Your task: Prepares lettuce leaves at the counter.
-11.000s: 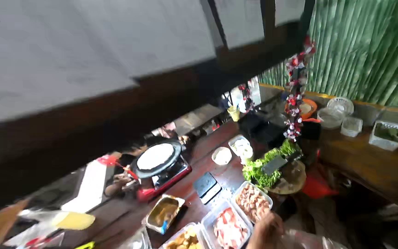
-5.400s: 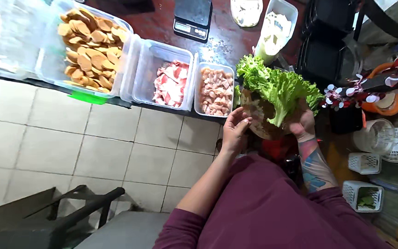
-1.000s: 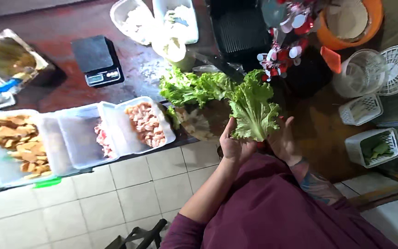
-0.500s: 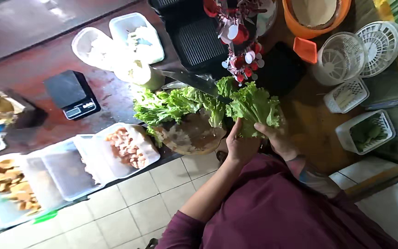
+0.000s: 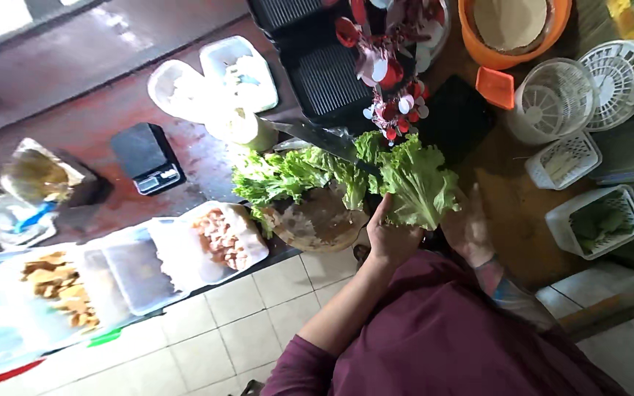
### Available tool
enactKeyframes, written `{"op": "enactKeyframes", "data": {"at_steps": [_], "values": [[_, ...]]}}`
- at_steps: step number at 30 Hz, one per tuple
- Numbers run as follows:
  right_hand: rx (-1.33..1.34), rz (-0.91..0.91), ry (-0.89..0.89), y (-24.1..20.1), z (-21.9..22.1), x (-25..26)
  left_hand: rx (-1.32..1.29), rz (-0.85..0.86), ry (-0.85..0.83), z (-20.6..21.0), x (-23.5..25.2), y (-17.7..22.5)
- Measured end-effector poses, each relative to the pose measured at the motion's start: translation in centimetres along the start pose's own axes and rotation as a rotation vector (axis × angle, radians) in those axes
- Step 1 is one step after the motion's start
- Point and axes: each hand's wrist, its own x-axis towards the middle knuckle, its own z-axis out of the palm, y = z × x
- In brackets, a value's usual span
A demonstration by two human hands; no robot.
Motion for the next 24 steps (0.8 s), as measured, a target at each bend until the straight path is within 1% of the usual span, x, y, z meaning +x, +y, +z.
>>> {"op": "enactKeyframes", "data": {"at_steps": [2, 3, 4, 6, 7, 8, 9, 10, 11, 12, 13, 14, 15, 16, 20, 22, 24], "values": [[-0.224, -0.032, 0.245, 0.1, 0.5, -0.8, 0.035, 0.017, 0.057, 0.5, 0.0, -0.2], [-0.293, -0.042, 0.333, 0.6, 0.6, -0.9, 0.046, 0.032, 0.073, 1.1, 0.1, -0.1], [-0.254, -0.029, 0.412, 1.2, 0.4, -0.6, 0.043, 0.038, 0.065, 1.5, 0.3, -0.1], [-0.242, -0.048, 0.464, 2.0, -0.3, -0.4, 0.005, 0.012, -0.004, 1.3, 1.2, -0.3], [-0.261, -0.081, 0.476, 1.7, 0.6, -0.6, -0.018, -0.005, -0.041, 1.4, 1.7, -0.6], [-0.283, -0.101, 0.462, 0.7, 2.4, -1.4, -0.033, -0.02, -0.067, 1.6, 2.1, -0.8], [-0.314, -0.124, 0.393, -0.7, 4.9, -2.9, -0.039, -0.038, -0.091, 1.6, 2.5, -1.1], [-0.327, -0.149, 0.268, -2.0, 6.8, -4.6, -0.028, -0.061, -0.103, 1.7, 2.7, -1.3], [-0.325, -0.181, 0.103, -2.6, 7.6, -5.6, 0.003, -0.087, -0.108, 1.8, 3.1, -1.5], [-0.312, -0.215, -0.016, -3.0, 8.2, -6.1, 0.047, -0.112, -0.104, 1.7, 3.4, -1.8], [-0.297, -0.221, -0.107, -3.6, 9.1, -6.4, 0.094, -0.129, -0.105, 1.7, 3.6, -2.1], [-0.337, -0.214, -0.184, -4.3, 9.9, -6.6, 0.148, -0.14, -0.117, 1.5, 3.9, -2.3], [-0.351, -0.202, -0.201, -4.8, 10.5, -6.8, 0.194, -0.146, -0.131, 1.3, 4.1, -2.6], [-0.336, -0.189, -0.179, -5.1, 10.9, -6.8, 0.229, -0.152, -0.138, 1.2, 4.2, -2.6], [-0.124, -0.111, 0.064, -5.7, 11.9, -5.4, 0.275, -0.123, -0.16, 1.7, 4.3, -2.4], [-0.036, -0.087, 0.154, -5.9, 11.5, -5.0, 0.307, -0.1, -0.147, 0.6, 4.7, -2.6], [0.034, -0.101, 0.232, -6.2, 10.6, -5.0, 0.333, -0.099, -0.165, -0.6, 5.1, -2.7]]}}
